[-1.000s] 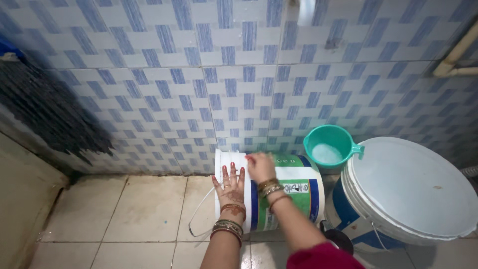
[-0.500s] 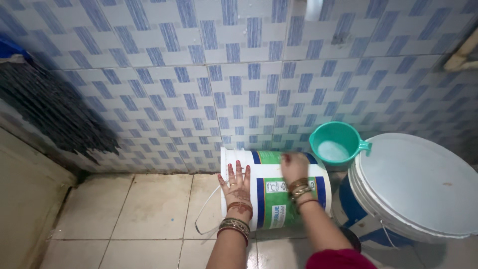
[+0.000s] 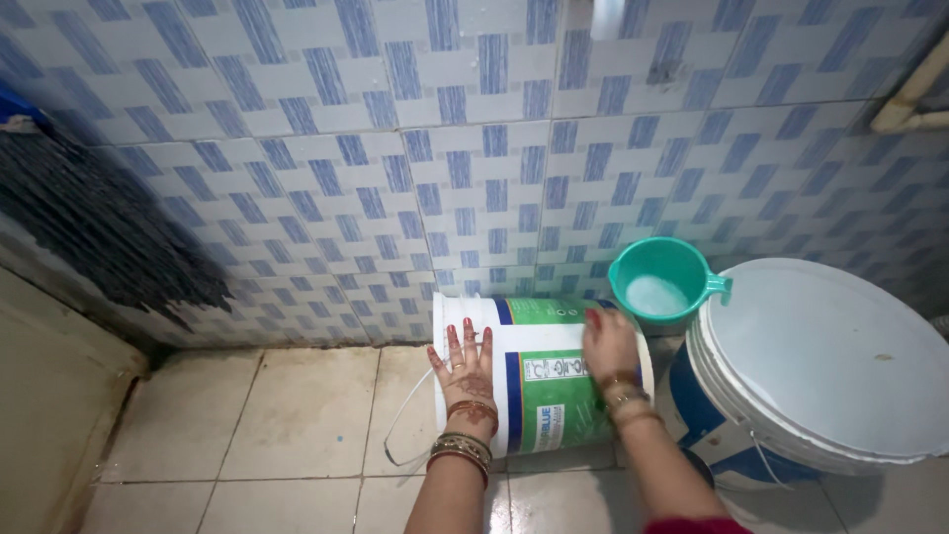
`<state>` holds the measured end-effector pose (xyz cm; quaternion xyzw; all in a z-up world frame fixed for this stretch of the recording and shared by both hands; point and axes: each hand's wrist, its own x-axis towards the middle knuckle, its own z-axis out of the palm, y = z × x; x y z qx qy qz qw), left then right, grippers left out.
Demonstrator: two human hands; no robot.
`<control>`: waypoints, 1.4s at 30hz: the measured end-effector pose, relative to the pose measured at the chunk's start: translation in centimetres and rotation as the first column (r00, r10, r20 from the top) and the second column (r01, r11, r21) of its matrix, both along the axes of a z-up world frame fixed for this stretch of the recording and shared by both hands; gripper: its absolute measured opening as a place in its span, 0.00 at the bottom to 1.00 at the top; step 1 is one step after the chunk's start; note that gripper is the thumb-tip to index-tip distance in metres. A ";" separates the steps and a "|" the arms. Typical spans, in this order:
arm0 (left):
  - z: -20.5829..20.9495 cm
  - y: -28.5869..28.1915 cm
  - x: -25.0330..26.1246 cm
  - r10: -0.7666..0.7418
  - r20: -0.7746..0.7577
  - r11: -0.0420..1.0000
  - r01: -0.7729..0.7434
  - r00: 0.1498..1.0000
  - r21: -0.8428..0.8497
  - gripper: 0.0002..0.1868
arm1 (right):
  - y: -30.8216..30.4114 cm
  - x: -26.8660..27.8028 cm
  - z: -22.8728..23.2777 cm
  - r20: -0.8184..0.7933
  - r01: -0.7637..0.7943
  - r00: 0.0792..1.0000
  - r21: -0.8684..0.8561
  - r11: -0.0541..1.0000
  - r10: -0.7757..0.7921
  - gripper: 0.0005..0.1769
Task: The person cleans a white bucket and a green bucket with a small red cloth by hand while in a bathroom.
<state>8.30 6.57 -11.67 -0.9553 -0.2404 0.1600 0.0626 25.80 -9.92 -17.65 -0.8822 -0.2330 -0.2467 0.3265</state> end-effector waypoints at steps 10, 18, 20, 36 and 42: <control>0.1 0.0 0.1 0.010 0.011 1.000 -0.010 1.000 0.026 0.56 | 5.2 -8.3 0.1 0.066 -0.329 0.933 -0.246 0.912 0.354 0.22; -2.0 0.8 1.1 0.010 0.052 0.999 -0.012 0.999 0.040 0.49 | 1.3 0.7 -0.1 -0.106 -0.042 0.993 0.016 0.999 0.043 0.18; -2.5 0.4 1.0 0.012 0.077 0.998 -0.017 0.997 0.064 0.48 | 5.0 1.0 -0.9 -0.047 -0.040 0.998 -0.267 0.963 0.028 0.16; -1.9 0.6 1.0 0.000 0.081 0.996 -0.007 0.997 0.087 0.50 | -1.5 -0.3 -2.0 0.027 -0.057 0.998 -0.144 0.988 0.061 0.22; 1.1 -0.4 0.2 0.037 0.056 0.999 -0.038 0.998 0.010 0.50 | 9.4 -3.7 -2.2 -0.301 -0.188 0.938 -0.018 0.982 0.174 0.15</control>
